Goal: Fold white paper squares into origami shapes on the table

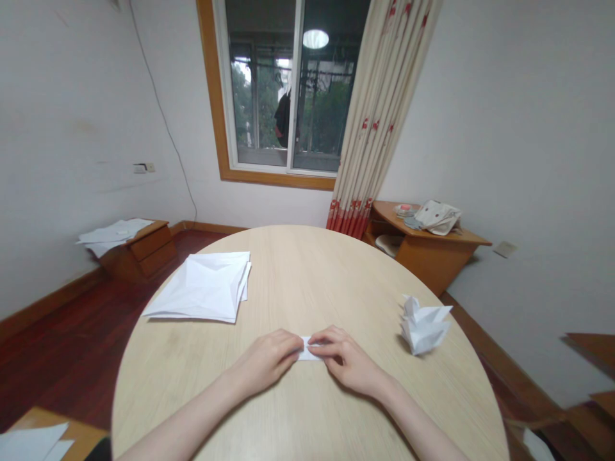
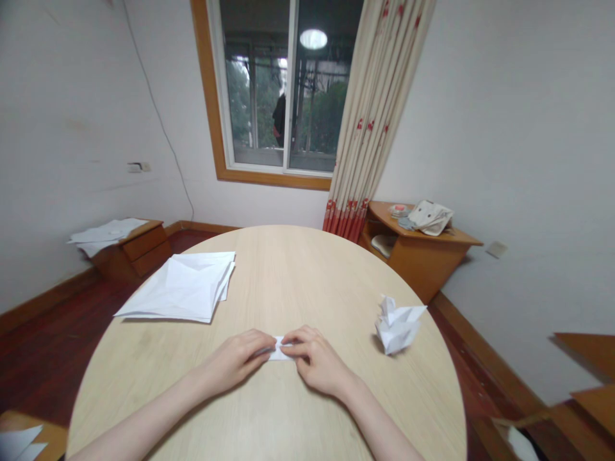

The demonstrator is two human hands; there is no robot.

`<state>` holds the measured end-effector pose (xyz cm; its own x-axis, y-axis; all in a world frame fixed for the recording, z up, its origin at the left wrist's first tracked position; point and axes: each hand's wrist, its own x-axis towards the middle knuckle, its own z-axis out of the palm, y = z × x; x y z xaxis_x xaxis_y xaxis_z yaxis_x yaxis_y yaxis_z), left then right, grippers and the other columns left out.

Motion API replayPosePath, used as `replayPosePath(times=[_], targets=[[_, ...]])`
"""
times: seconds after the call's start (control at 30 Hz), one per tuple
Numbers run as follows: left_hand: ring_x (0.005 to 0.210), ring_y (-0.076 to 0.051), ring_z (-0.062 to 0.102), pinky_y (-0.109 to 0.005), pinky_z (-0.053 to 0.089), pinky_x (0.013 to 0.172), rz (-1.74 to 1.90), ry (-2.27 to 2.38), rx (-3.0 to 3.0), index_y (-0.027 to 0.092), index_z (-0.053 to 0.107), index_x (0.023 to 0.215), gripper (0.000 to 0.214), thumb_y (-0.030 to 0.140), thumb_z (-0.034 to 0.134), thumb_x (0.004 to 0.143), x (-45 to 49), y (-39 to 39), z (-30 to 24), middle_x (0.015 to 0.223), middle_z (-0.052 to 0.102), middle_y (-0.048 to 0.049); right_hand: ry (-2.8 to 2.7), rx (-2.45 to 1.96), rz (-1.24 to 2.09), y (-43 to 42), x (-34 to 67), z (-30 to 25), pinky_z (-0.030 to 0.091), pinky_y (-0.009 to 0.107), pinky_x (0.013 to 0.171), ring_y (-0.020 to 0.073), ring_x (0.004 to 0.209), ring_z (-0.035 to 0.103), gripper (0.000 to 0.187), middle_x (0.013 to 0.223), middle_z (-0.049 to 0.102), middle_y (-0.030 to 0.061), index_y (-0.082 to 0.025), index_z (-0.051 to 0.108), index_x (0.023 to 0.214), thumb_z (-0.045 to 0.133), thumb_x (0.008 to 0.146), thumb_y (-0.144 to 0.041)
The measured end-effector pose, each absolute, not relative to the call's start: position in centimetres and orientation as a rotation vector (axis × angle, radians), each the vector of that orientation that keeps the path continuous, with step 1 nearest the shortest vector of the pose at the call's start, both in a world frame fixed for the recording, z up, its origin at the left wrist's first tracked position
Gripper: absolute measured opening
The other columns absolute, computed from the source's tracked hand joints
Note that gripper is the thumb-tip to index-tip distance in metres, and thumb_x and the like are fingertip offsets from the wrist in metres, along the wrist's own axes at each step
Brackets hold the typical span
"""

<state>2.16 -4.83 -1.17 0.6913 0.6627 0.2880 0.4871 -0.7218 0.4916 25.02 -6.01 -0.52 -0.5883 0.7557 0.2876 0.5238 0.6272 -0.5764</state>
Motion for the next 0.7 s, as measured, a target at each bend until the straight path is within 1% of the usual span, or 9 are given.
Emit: replayPosePath(times=[0.13,0.27,0.5,0.7], targets=[[0.103,-0.019,0.059,-0.031,0.047,0.09,0.639,0.855,2.544,0.022,0.061,0.11,0.02,0.021,0.054,0.091,2.08,-4.72,-1.27,0.11,0.065,-0.0048,-2.356,-1.022,0.597,-6.15,25.05,-0.41,0.042,0.038,0.094,0.0198,0.105,0.054,0.035,0.109,0.064,0.004,-0.029,0.07,0.108,0.058,0.082,-0.01],[0.103,-0.019,0.059,-0.032,0.047,0.091,0.652,0.873,2.512,0.022,0.062,0.11,0.02,0.022,0.053,0.092,2.07,-4.72,-1.35,0.11,0.066,-0.0052,-2.362,-1.069,0.579,-6.18,24.9,-0.4,0.043,0.038,0.094,0.0207,0.105,0.055,0.022,0.11,0.064,0.0049,-0.027,0.072,0.103,0.065,0.083,-0.02],[0.102,-0.019,0.06,-0.032,0.048,0.091,0.654,0.876,2.485,0.022,0.065,0.107,0.021,0.022,0.048,0.095,2.21,-4.8,-0.8,0.108,0.067,-0.0056,-2.357,-1.062,0.528,-6.13,24.79,-0.82,0.046,0.036,0.09,0.0193,0.102,0.057,0.021,0.108,0.065,0.0043,-0.028,0.071,0.103,0.058,0.088,-0.022],[0.098,-0.019,0.06,-0.031,0.047,0.089,0.668,0.893,2.456,0.02,0.065,0.102,0.023,0.021,0.042,0.097,2.32,-4.87,-0.62,0.103,0.067,-0.0058,-2.34,-1.031,0.531,-6.34,24.43,-0.68,0.045,0.033,0.089,0.0181,0.1,0.056,0.023,0.105,0.065,0.0049,-0.024,0.069,0.104,0.051,0.092,-0.018]])
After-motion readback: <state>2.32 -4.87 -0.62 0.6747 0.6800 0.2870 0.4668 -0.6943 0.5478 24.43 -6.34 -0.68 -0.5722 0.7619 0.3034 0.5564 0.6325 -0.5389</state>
